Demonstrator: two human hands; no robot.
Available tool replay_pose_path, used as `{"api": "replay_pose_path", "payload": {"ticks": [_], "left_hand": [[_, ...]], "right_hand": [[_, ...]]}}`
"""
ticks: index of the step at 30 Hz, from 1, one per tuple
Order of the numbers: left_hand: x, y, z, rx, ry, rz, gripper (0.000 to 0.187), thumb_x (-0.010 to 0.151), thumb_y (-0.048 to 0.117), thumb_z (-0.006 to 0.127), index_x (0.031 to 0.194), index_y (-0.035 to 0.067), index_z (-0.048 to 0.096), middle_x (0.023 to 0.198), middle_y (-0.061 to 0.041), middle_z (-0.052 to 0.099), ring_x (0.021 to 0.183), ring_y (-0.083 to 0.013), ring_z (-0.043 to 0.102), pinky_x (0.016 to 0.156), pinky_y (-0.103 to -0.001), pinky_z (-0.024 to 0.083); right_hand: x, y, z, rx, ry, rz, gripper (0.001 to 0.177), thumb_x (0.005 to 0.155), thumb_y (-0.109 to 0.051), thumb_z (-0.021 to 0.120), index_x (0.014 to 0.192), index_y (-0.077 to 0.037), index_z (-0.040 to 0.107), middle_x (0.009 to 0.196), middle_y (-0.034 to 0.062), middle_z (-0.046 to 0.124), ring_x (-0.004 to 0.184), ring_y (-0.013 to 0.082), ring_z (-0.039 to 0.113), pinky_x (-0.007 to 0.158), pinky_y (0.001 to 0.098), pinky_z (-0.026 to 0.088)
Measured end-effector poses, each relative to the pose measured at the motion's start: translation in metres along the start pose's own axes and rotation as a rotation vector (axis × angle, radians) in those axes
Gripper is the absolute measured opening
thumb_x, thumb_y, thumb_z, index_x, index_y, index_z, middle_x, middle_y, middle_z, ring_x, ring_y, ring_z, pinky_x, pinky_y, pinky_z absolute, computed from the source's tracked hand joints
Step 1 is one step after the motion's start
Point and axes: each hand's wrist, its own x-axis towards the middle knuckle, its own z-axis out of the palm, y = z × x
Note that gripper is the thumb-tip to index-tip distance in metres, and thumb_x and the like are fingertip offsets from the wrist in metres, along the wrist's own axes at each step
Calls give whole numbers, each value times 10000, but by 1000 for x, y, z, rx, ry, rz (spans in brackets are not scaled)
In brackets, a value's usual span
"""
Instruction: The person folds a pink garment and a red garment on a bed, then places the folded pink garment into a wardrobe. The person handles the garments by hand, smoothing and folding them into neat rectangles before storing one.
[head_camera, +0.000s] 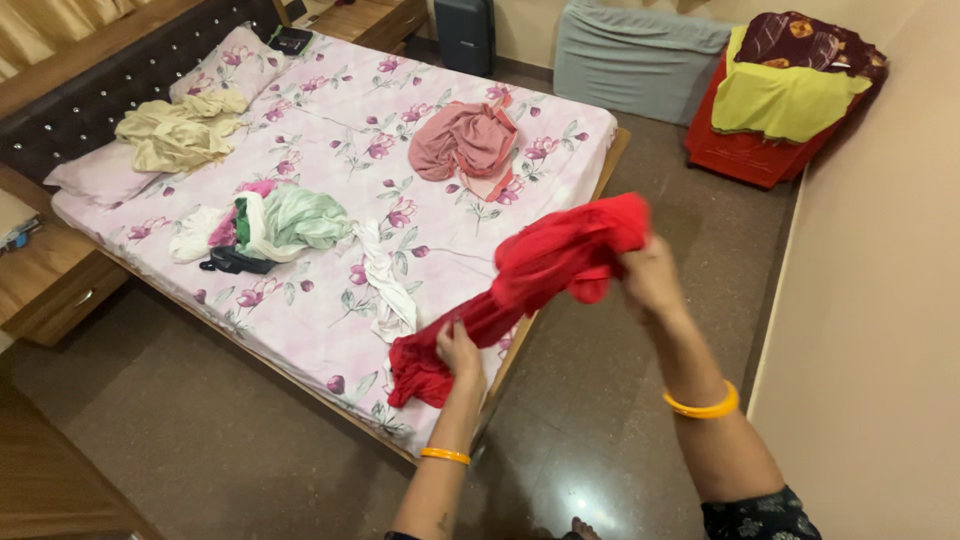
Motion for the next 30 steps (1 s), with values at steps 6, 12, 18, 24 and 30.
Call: {"api": "replay_pose_path", "payload": {"ticks": [6,12,18,24,30], "left_hand": [[-16,-14,25,-614,-228,-954,912,962,774,291,1603,127,245,1595,-190,292,1413,-414,439,1090,-546,400],[-1,-17,82,-1236,-433,-699,848,1025,612,417,1496,-90,348,1446,-295,517,1285,-413,563,1094,-543,453],[26,21,106,-1174,-563,-576,353,935,129,492,1259,6,559,1228,-187,666,1150,-349,637,1038,-502,505],[-39,137,91,-986,-1022,-407,276,980,54,586,1249,4,616,1193,-148,696,1107,-324,641,991,-481,518],[-114,209,72,-646,-1227,-255,354,971,167,608,1312,72,594,1208,-17,698,1125,-143,668,1034,-354,504]], "right_hand": [[-49,-4,-130,1165,134,-292,336,1116,-260,454,1347,-32,544,1361,144,636,1265,286,631,1145,456,508],[-108,65,-219,1040,303,-309,463,1297,-393,412,1140,11,574,1168,167,674,1058,294,647,993,428,524],[-124,115,-208,758,405,397,366,1112,-394,547,1229,-59,634,1177,86,698,1057,221,683,935,408,558],[-110,175,-89,-202,-315,534,487,857,-413,757,1194,-62,732,1069,105,758,990,248,716,892,435,564],[-80,201,-3,8,-270,491,498,1010,-397,595,1283,-1,725,1207,195,800,1171,321,728,1028,435,553]]}}
